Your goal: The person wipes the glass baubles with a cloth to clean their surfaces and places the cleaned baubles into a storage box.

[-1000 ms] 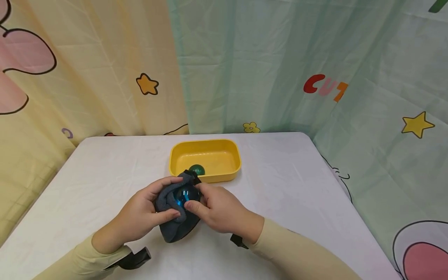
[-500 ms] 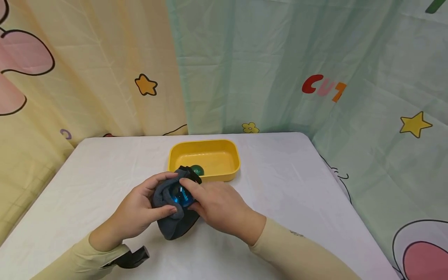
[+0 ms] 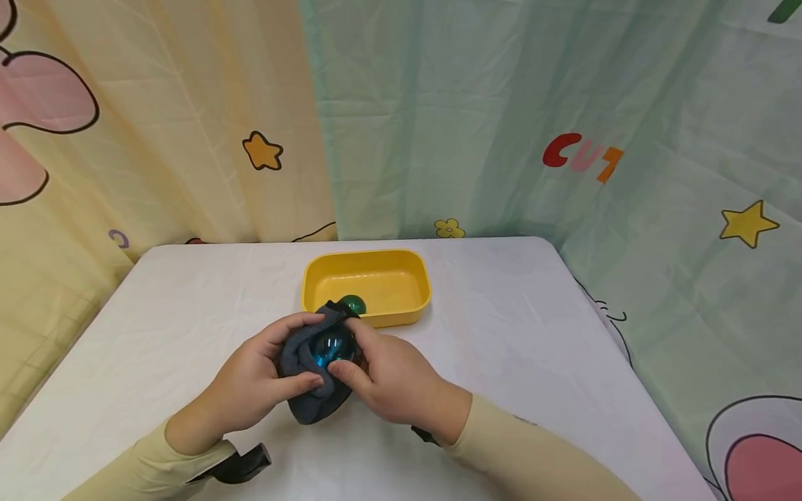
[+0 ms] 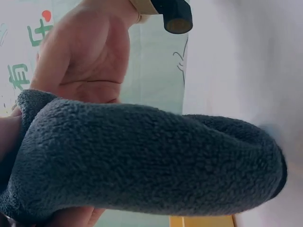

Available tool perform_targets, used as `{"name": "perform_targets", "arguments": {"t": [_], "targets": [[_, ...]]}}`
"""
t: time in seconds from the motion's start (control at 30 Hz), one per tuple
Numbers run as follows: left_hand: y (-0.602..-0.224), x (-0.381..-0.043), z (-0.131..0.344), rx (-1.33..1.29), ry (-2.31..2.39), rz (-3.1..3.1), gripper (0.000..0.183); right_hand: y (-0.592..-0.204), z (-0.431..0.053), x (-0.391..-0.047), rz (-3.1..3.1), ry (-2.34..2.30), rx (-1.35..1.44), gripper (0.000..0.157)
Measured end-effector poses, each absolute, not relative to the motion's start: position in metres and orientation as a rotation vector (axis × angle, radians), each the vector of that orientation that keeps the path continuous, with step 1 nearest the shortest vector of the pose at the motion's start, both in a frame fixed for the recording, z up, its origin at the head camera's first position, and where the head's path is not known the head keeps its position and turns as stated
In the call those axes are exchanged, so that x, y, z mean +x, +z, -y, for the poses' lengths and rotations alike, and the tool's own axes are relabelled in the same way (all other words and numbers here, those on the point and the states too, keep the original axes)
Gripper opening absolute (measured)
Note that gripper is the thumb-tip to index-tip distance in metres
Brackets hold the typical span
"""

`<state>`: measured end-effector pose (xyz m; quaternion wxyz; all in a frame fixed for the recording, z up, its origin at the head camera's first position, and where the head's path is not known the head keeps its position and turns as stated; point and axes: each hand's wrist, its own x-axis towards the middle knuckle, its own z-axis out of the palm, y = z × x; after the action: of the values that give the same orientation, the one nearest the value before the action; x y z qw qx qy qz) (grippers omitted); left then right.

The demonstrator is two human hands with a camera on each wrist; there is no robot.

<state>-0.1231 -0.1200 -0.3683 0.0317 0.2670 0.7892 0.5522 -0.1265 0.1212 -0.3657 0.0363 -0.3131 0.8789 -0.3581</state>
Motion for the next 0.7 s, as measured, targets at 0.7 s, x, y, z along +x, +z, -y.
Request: {"name": "perform_targets", "arguments": {"t": [0.7], "targets": [[-0.3658, -0.1184, 0.1179, 0.842, 1.701, -2.438, 0.067, -0.3672, -0.1202, -0.1271, -2.563, -1.279, -0.881, 0.034]]}}
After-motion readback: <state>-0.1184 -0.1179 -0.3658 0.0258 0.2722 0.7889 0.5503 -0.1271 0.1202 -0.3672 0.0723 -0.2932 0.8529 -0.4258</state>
